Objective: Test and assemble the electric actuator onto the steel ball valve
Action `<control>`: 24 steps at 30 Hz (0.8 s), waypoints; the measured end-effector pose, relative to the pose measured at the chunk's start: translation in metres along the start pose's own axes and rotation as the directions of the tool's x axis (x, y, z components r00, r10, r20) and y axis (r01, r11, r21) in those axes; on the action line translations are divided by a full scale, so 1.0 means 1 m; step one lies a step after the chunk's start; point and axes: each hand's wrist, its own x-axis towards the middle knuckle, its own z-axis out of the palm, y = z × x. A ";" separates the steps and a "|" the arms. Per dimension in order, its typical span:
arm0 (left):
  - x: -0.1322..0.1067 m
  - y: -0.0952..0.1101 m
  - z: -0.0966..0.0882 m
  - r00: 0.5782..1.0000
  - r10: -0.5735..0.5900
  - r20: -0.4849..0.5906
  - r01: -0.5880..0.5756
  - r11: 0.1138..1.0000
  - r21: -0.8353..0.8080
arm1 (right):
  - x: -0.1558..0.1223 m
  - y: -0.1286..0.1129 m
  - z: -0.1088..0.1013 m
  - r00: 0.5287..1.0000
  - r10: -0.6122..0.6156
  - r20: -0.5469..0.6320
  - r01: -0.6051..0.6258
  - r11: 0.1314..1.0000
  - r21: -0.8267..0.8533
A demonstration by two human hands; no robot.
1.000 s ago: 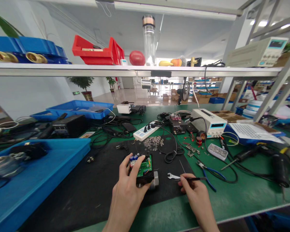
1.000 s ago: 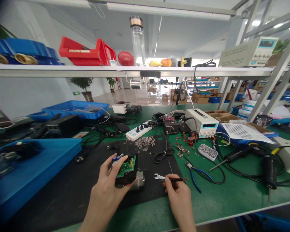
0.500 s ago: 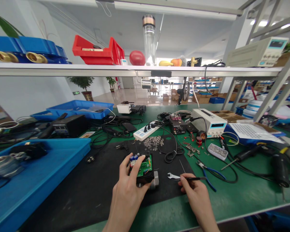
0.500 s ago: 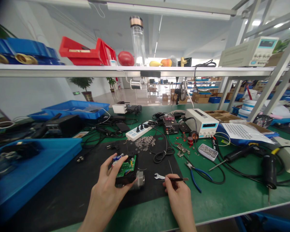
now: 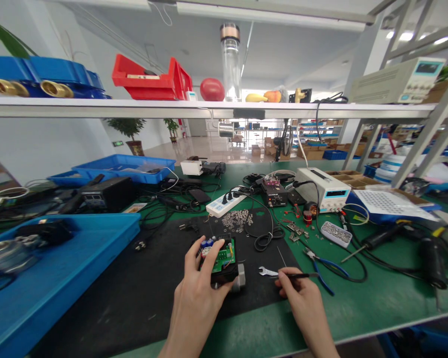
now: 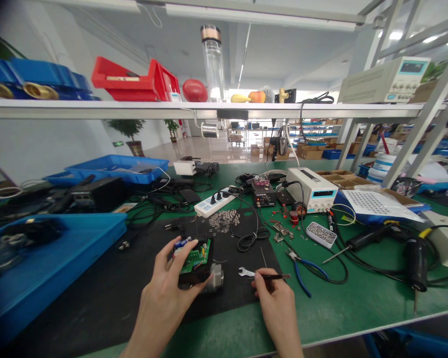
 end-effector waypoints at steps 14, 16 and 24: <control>0.001 0.000 0.000 1.000 0.007 0.003 -0.007 1.000 -0.003 | 0.001 0.001 -0.001 1.000 0.011 0.000 -0.011 1.000 0.003; 0.001 0.000 0.000 1.000 0.008 0.003 -0.008 1.000 -0.005 | 0.001 0.001 -0.001 1.000 0.012 0.000 -0.012 1.000 0.003; 0.001 -0.001 0.000 1.000 0.023 -0.011 -0.023 1.000 0.011 | 0.001 -0.002 -0.001 1.000 0.019 -0.002 -0.019 1.000 0.005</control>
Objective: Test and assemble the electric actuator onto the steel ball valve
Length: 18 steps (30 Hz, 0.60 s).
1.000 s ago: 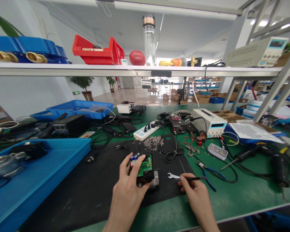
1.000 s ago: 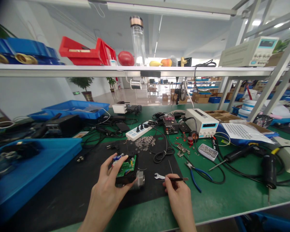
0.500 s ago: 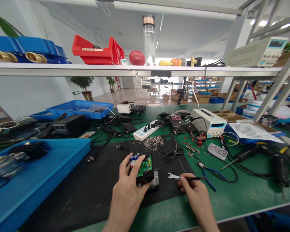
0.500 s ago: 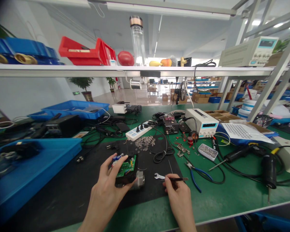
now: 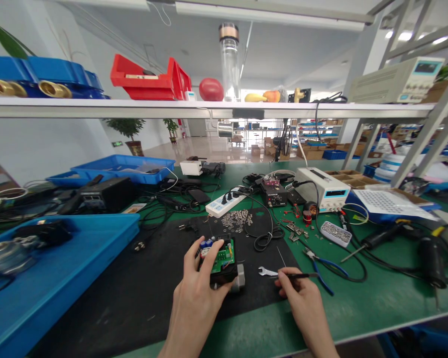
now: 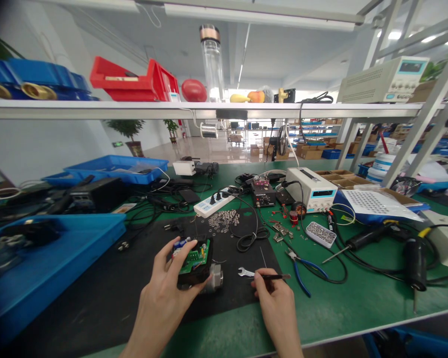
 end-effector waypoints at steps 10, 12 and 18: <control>0.001 0.004 -0.003 0.999 -0.035 0.020 0.035 0.999 -0.015 | -0.001 -0.001 0.001 1.000 -0.007 -0.015 0.007 1.000 -0.005; 0.000 0.003 -0.002 1.000 -0.024 0.015 0.024 1.000 -0.017 | -0.001 -0.001 0.000 1.000 -0.009 -0.018 0.009 1.000 -0.007; -0.001 0.000 0.001 1.000 -0.010 -0.003 0.010 1.000 -0.015 | 0.000 -0.001 0.000 1.000 -0.012 -0.026 0.012 1.000 -0.003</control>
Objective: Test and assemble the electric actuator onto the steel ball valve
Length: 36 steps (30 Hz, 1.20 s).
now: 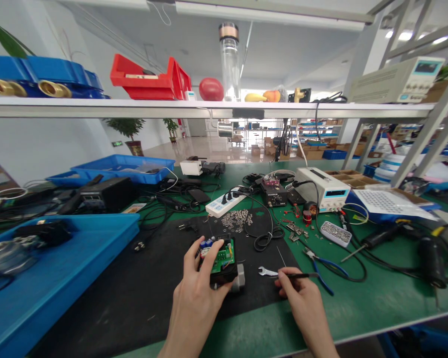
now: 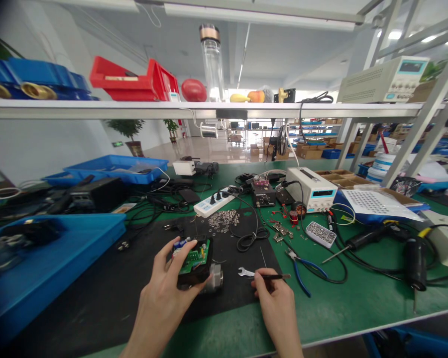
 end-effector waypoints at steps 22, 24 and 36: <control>0.001 -0.002 0.001 1.000 -0.002 0.014 0.002 1.000 0.005 | 0.000 0.001 0.001 1.000 -0.003 -0.001 0.003 1.000 0.026; 0.001 -0.002 0.001 1.000 0.000 0.009 0.000 1.000 0.004 | 0.000 0.001 0.001 1.000 -0.002 -0.001 0.002 1.000 0.025; 0.001 0.001 0.000 1.000 -0.006 0.008 0.006 1.000 0.008 | -0.003 0.000 0.001 1.000 -0.008 0.013 0.008 1.000 0.014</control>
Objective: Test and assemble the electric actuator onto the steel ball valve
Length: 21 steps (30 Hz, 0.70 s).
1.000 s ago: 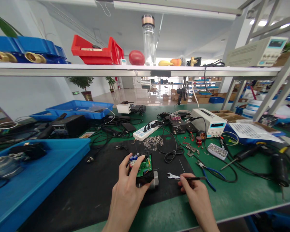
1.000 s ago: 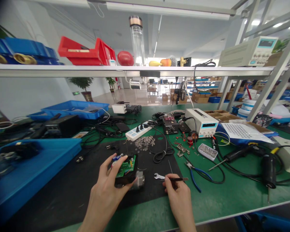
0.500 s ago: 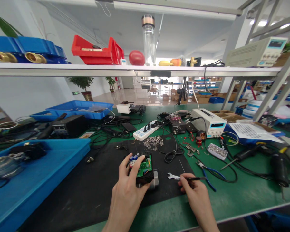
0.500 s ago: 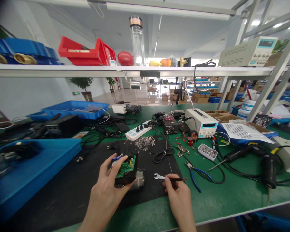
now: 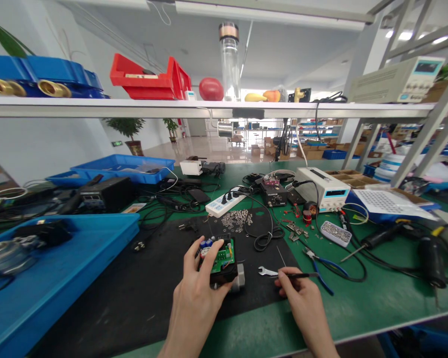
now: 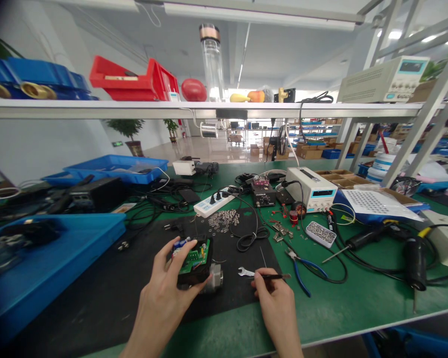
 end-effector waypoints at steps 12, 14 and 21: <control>0.000 0.002 -0.002 1.000 -0.020 0.016 0.020 1.000 0.004 | 0.002 0.004 -0.001 1.000 0.006 0.010 -0.006 1.000 -0.009; 0.000 0.001 -0.001 1.000 -0.016 0.009 0.016 1.000 0.005 | 0.002 0.004 -0.001 1.000 0.002 0.012 -0.002 1.000 -0.008; 0.000 -0.001 0.000 1.000 0.002 -0.003 -0.002 1.000 0.000 | 0.002 0.005 0.000 1.000 -0.004 0.016 0.004 1.000 -0.006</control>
